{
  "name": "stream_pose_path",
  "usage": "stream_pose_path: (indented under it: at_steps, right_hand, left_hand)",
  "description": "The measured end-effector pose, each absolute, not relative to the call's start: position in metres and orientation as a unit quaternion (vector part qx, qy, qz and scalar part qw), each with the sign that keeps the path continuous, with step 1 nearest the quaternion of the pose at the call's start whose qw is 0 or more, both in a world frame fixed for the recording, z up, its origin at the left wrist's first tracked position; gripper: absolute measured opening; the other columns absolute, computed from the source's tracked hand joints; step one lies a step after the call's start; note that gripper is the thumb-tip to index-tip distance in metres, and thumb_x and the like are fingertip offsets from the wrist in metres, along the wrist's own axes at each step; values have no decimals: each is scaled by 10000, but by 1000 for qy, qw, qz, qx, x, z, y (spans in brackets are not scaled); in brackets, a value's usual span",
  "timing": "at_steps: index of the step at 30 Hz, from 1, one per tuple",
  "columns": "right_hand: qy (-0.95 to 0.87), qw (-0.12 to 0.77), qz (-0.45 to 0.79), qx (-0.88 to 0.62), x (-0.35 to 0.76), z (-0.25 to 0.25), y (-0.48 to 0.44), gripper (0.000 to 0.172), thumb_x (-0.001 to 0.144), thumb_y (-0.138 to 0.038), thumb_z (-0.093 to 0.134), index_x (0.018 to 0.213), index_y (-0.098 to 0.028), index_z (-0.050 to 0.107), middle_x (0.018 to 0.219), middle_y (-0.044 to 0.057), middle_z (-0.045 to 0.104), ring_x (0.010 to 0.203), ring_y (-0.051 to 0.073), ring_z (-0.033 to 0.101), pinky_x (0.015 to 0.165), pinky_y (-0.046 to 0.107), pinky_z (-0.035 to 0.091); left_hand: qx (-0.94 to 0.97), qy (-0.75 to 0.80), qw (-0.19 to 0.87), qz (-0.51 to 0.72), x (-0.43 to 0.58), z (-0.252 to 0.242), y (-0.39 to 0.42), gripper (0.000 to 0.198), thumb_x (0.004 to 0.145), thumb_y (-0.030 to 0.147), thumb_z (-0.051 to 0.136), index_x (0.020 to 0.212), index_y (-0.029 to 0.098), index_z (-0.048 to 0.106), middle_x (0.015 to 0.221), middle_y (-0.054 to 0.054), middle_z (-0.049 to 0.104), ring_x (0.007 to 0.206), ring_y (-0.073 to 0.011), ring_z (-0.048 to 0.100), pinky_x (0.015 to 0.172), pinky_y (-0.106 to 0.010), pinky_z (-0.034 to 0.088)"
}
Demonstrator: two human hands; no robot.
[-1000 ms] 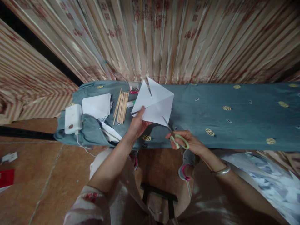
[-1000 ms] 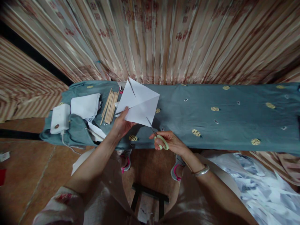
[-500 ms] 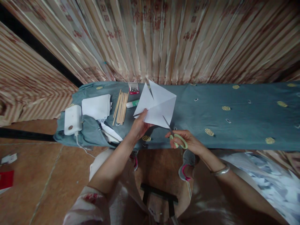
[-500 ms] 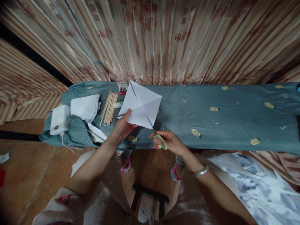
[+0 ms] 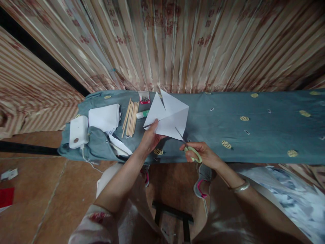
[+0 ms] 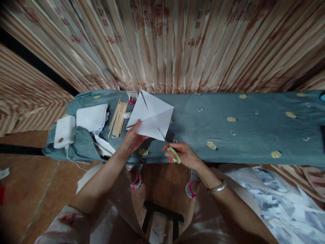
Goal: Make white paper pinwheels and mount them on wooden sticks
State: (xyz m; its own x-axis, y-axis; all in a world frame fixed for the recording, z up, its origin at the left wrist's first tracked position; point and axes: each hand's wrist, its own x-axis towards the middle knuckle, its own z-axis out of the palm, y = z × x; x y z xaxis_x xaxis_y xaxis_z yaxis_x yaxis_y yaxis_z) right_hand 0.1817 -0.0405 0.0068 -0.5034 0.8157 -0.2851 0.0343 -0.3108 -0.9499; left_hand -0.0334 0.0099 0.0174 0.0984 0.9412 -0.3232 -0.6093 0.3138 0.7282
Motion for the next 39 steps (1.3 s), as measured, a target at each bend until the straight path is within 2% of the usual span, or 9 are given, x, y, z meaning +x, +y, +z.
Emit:
stream_pose_path:
  at_steps: [5,10,20,31,39]
  right_hand:
    - [-512,278,695,-422,181,7,-40,486,683,-570,761,907,-145,688,574,-24,591,497,87,517,499,240,423]
    - [-527,274,687,-418,181,7,-40,485,711,-582,733,928,-152,682,594,-13,610,521,96,527,516,245,426]
    - [-520,278,684,-430,180,7,-40,506,681,-592,749,916,-147,692,571,-24,582,504,91,506,506,244,410]
    - [-514,279,686,-432,179,8,-40,502,675,-584,759,912,-143,717,577,-15,586,508,90,512,492,242,427]
    - [-502,284,690,-438,178,10,-40,510,637,-590,781,890,-151,725,573,-25,588,502,79,516,500,231,447]
  left_hand:
    - [278,366,700,546,-32,18,9,376,649,221,808,994,154,675,900,-32,717,794,-155,655,739,-267,536]
    - [284,390,665,570,-26,17,6,542,550,129,811,1071,186,671,886,-11,738,848,-171,666,814,-301,512]
    - [283,404,669,556,-23,17,3,487,536,108,791,1008,173,690,831,-6,745,815,-171,667,815,-306,507]
    - [282,406,676,547,-22,14,2,496,551,87,779,1029,188,695,904,-19,749,862,-182,675,834,-320,508]
    - [280,405,678,546,-21,15,2,477,539,96,785,1001,176,696,828,-4,743,821,-178,670,817,-311,507]
